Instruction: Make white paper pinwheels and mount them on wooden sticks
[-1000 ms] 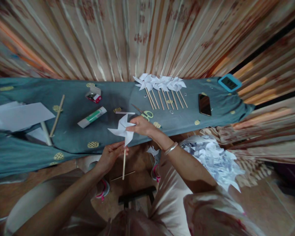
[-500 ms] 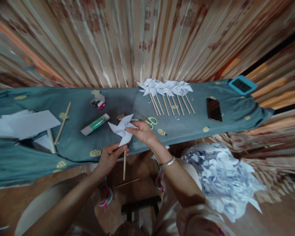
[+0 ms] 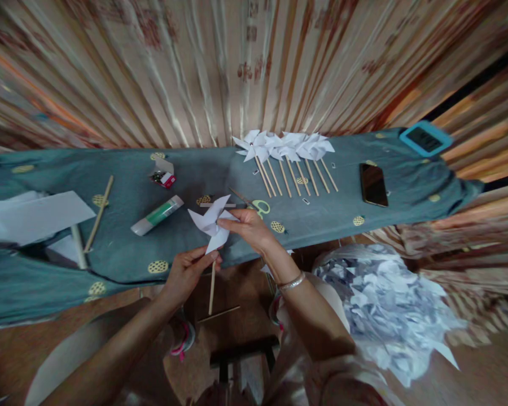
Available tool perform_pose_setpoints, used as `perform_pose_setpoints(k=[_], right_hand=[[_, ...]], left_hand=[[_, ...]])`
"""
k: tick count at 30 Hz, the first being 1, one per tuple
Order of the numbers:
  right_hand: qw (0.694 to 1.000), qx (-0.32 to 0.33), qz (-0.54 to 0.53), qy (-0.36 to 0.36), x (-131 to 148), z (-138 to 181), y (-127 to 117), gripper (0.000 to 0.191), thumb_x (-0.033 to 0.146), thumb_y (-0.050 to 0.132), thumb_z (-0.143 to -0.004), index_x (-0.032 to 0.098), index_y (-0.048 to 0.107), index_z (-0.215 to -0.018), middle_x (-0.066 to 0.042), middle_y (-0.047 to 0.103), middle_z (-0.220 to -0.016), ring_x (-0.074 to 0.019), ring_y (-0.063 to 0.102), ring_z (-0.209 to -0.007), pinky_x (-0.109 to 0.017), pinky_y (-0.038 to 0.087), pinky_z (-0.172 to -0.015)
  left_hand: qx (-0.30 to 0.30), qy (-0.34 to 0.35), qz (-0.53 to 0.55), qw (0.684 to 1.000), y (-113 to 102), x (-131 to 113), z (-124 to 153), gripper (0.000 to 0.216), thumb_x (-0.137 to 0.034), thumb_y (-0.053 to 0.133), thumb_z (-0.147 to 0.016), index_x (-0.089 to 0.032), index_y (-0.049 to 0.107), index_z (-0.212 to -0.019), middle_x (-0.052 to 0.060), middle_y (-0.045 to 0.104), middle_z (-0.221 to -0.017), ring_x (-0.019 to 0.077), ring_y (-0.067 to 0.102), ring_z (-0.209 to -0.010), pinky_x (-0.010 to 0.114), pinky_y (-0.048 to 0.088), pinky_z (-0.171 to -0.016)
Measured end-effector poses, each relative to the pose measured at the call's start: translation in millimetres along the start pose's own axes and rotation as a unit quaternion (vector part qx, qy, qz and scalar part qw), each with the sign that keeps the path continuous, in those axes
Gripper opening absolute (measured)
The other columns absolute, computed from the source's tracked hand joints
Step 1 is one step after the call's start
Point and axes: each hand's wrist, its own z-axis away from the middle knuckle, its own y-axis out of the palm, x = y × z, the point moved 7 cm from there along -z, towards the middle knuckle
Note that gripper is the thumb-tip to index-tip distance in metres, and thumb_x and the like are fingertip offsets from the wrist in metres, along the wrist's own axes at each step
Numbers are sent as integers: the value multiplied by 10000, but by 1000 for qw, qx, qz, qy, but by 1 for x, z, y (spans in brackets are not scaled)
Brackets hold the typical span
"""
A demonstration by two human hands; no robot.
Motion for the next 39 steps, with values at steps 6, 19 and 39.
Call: perform_pose_setpoints(k=[6,19,39], right_hand=[[1000,-4,-27,-7,-2,-3,0,271,396,859,-613,182,772,-755,5,729,-698,-111,589,-623,-270,470,-676],[997,-65,-37,-33,6,-13,-13,294,427,853,-583,188,759,-728,10,718,-661,-113,564,-600,-253,434,-617],[984,-151,-60,-77,22,-12,-32,423,570,852,-549,216,737,-748,36,646,-633,-98,512,-575,-232,425,-571]], left_hand=[[-7,-8,31,999,1,0,-2,317,-469,823,-616,-165,760,-677,-7,656,-569,123,577,-542,246,482,-625],[-49,-74,138,986,-2,11,-4,483,-424,918,-499,-133,781,-859,42,745,-667,153,685,-576,288,587,-660],[-65,-49,173,982,-1,-4,-24,458,-405,920,-502,-118,767,-824,50,742,-669,141,690,-572,251,579,-620]])
